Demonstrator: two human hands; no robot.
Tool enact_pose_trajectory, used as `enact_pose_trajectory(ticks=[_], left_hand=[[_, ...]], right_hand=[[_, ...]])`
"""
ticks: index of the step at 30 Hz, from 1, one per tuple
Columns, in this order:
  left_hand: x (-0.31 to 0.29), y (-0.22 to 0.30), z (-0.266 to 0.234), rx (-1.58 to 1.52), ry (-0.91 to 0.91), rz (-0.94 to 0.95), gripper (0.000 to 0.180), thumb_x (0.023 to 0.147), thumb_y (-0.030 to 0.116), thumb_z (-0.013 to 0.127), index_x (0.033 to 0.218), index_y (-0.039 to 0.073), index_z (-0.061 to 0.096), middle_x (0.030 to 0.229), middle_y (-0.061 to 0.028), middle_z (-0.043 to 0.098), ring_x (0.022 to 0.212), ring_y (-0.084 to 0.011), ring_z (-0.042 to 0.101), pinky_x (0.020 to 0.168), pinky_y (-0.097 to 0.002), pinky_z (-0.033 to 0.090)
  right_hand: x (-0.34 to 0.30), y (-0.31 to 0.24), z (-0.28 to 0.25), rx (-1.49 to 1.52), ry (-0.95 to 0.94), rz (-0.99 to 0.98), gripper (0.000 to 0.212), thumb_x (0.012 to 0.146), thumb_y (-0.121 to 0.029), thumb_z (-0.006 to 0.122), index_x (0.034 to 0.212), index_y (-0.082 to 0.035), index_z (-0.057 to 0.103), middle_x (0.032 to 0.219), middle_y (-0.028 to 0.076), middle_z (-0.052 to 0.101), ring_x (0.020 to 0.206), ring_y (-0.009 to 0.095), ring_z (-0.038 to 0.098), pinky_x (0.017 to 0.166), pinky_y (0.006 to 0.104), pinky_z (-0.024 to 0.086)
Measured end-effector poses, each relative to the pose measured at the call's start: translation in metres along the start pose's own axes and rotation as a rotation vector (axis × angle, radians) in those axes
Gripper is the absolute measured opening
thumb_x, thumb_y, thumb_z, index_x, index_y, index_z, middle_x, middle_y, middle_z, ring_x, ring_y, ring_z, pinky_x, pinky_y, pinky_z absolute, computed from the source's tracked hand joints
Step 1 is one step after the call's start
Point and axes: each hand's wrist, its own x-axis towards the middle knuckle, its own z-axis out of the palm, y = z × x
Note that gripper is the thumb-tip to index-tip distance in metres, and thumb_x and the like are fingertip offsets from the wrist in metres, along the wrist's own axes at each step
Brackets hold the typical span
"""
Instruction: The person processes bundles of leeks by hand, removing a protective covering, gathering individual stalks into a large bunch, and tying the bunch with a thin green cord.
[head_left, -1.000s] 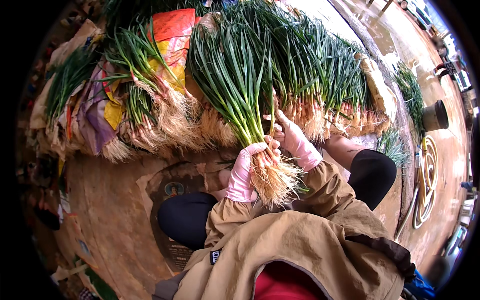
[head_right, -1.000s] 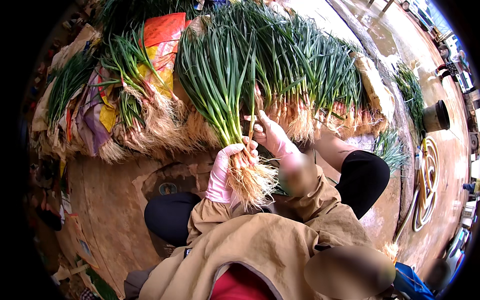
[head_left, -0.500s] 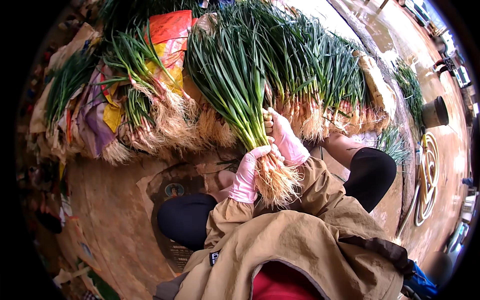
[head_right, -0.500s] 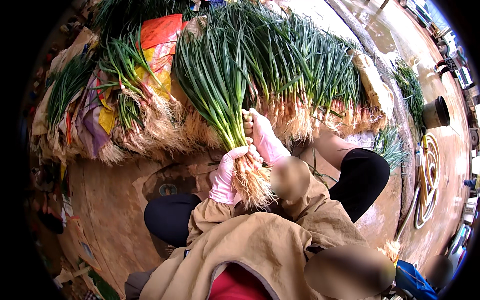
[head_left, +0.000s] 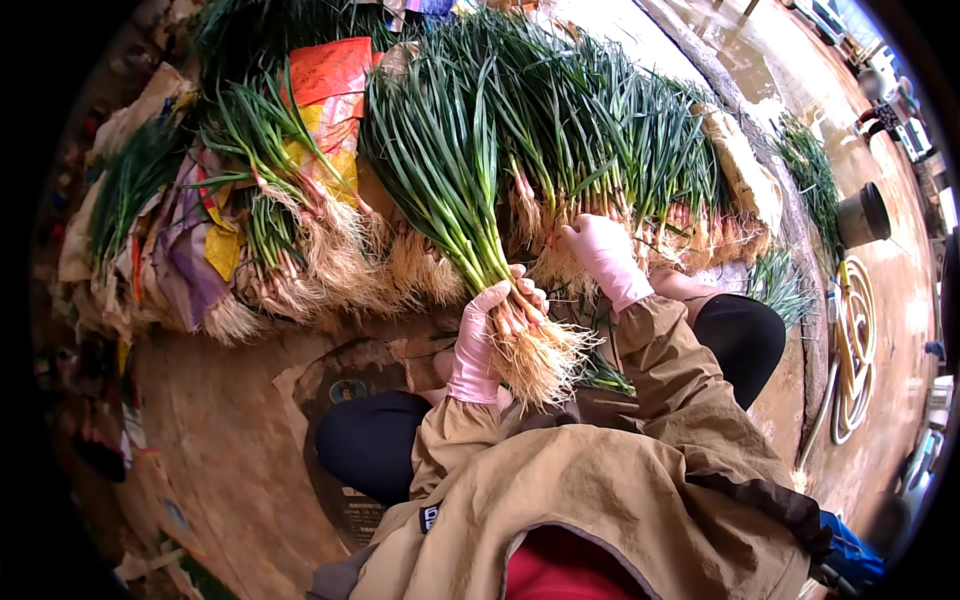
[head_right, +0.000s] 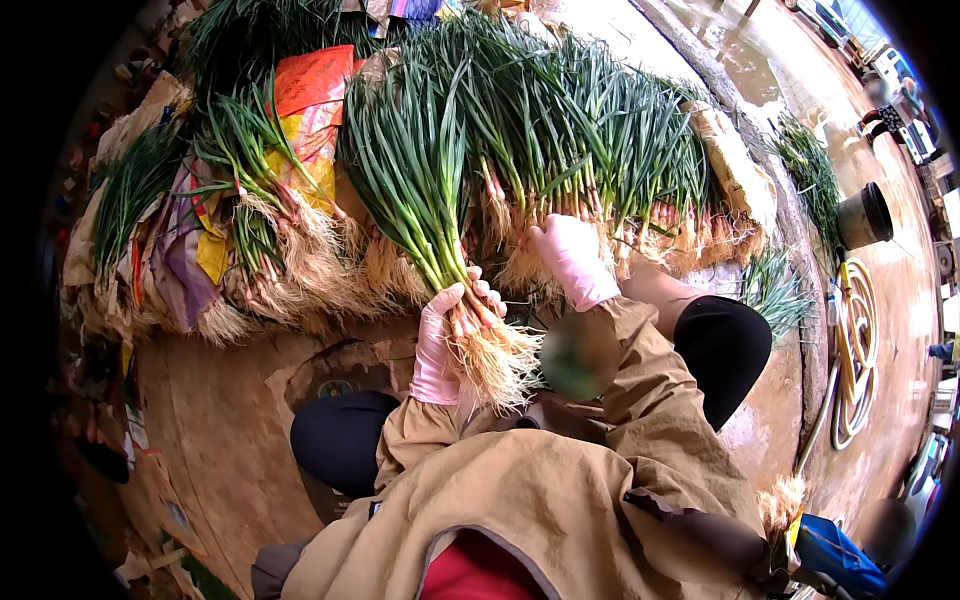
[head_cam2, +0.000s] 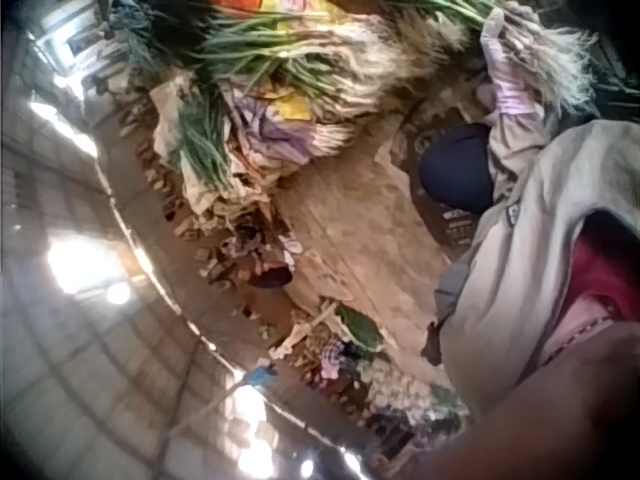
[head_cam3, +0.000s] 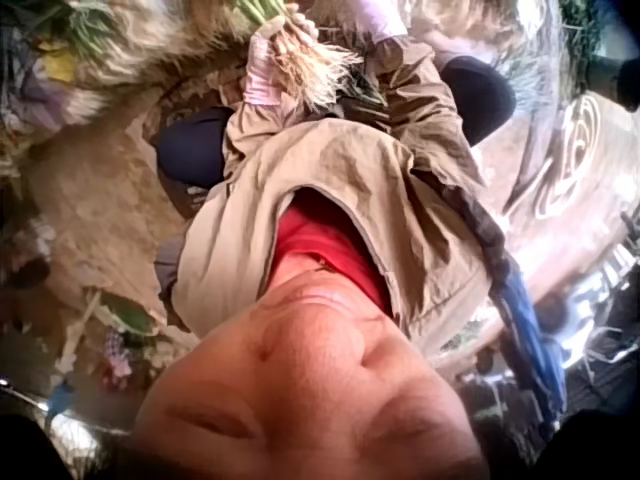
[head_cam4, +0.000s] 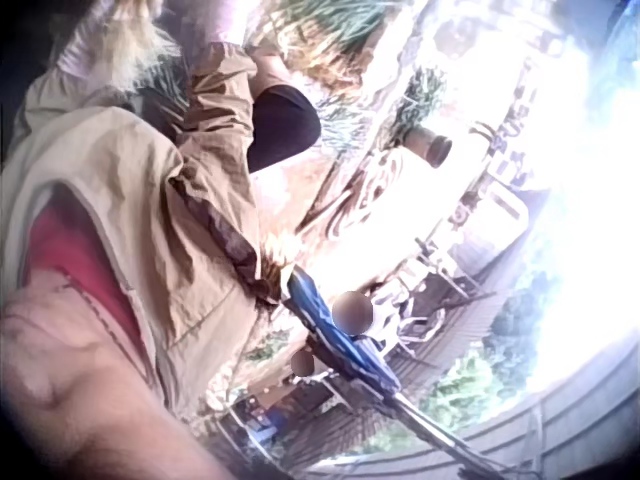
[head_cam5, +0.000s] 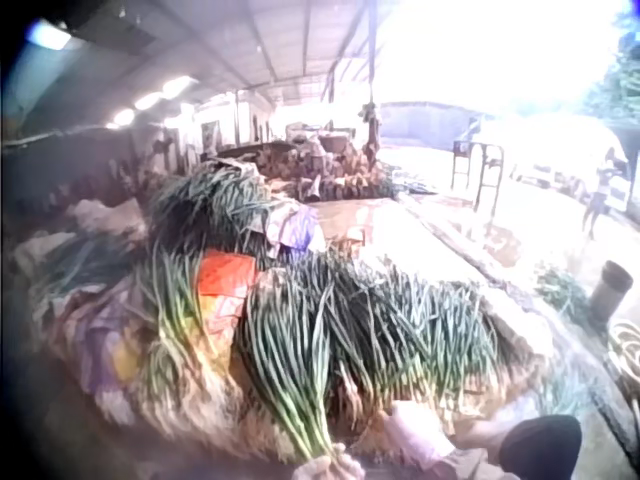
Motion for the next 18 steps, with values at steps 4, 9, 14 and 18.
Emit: enact_pose_trajectory(ticks=[4,9,14,18], left_hand=[[0.003,0.0,-0.005,0.105,0.098,0.029,0.026,0.088,0.013,0.054,0.111,0.001,0.054,0.121,-0.02,0.057,0.111,-0.0314,0.056,0.097,-0.0428,0.045],[0.0,0.002,-0.003,0.263,0.247,-0.013,0.025,0.089,0.014,0.052,0.11,0.0,0.054,0.086,-0.0169,0.065,0.069,-0.0276,0.065,0.068,-0.0364,0.056],[-0.001,0.0,-0.003,0.282,0.283,-0.08,0.022,0.089,0.013,0.053,0.106,-0.001,0.057,0.083,-0.0157,0.065,0.07,-0.0273,0.065,0.068,-0.0362,0.055],[-0.006,-0.003,0.004,0.275,0.294,-0.086,0.024,0.088,0.01,0.052,0.11,0.001,0.056,0.082,-0.0161,0.064,0.069,-0.0265,0.064,0.069,-0.0369,0.054]], right_hand=[[-0.017,-0.011,-0.021,0.237,0.098,-0.059,0.035,0.082,-0.042,0.065,0.079,-0.007,0.065,0.069,0.013,0.065,0.065,0.03,0.064,0.063,0.0389,0.051],[-0.068,-0.012,-0.003,0.577,-0.227,-0.013,0.044,0.077,-0.044,0.074,0.086,-0.002,0.063,0.072,0.012,0.064,0.068,0.021,0.064,0.065,0.0313,0.05],[-0.038,-0.02,0.021,1.485,-0.817,0.04,0.05,0.091,-0.023,0.063,0.132,-0.001,0.046,0.097,0.001,0.062,0.077,0.006,0.056,0.065,0.0188,0.046],[-0.012,-0.033,0.017,1.26,-0.489,0.095,0.034,0.091,-0.028,0.063,0.113,-0.002,0.06,0.081,-0.002,0.06,0.068,0.003,0.051,0.061,0.0175,0.041]])
